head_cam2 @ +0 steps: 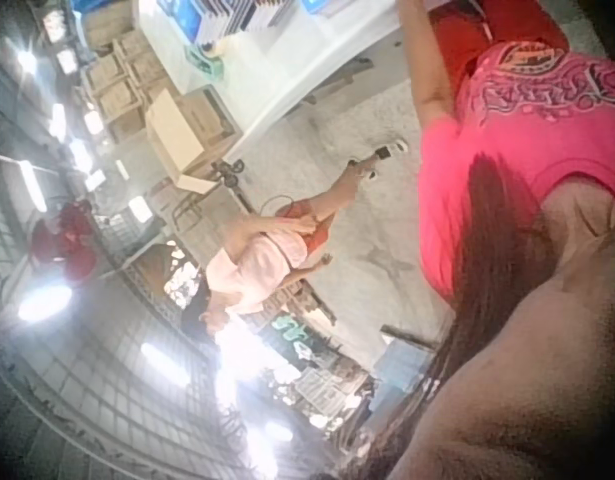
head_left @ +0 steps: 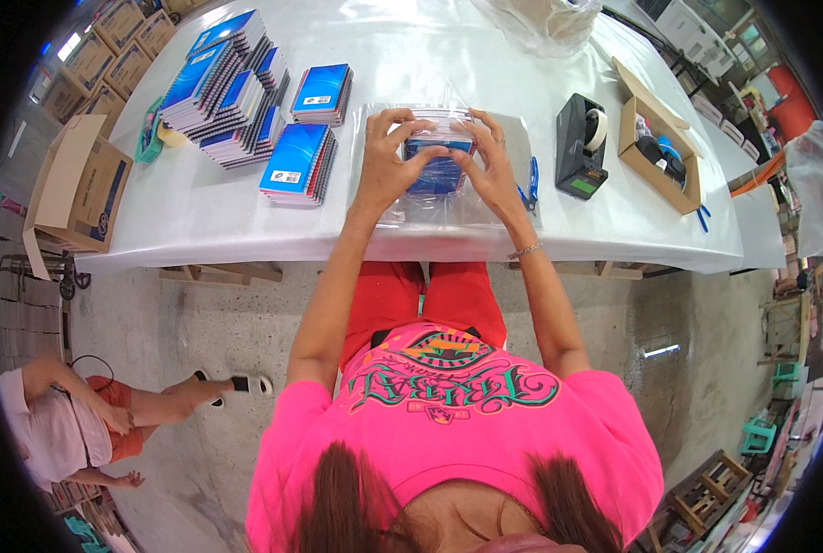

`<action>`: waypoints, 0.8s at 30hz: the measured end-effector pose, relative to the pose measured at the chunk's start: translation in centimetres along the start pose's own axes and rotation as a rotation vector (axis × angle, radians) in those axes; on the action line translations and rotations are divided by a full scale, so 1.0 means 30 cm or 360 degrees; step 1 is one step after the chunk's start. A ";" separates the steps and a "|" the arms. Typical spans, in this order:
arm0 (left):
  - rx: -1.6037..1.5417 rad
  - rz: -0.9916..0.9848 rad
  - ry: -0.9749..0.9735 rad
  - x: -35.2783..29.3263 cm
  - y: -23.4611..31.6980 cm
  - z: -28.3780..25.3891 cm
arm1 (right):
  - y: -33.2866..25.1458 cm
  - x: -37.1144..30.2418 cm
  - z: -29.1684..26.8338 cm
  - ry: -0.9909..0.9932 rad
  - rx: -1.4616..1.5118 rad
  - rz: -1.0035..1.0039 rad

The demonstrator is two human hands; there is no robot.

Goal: The person places stacks of spiral-bound notebooks into clear plastic sleeves on a white table. They smooth the plastic around each stack and move the wrapped items aside. A tape dispenser and scissors are visible on the table but not used.

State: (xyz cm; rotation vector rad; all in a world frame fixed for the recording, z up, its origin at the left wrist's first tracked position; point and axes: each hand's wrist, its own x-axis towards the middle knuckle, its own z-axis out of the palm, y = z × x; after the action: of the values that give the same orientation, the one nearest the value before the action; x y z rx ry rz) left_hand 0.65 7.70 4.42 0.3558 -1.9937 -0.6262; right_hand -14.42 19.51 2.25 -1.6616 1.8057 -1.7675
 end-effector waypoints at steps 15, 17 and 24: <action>0.0141 -0.0022 -0.0669 0.153 0.062 -0.108 | -0.049 0.108 -0.034 -0.0083 0.0406 0.0386; 0.0305 0.0065 -0.0677 0.164 0.071 -0.104 | -0.056 0.124 -0.029 -0.0057 0.0517 0.0359; 0.0311 -0.0095 -0.0770 0.183 0.077 -0.109 | -0.039 0.155 -0.052 -0.0240 0.0489 0.0478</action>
State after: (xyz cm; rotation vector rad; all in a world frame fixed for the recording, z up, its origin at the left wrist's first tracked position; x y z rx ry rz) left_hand 0.93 6.00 10.99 0.4103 -2.5261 -0.5950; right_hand -16.66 17.46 6.26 -1.2927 1.5322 -1.6406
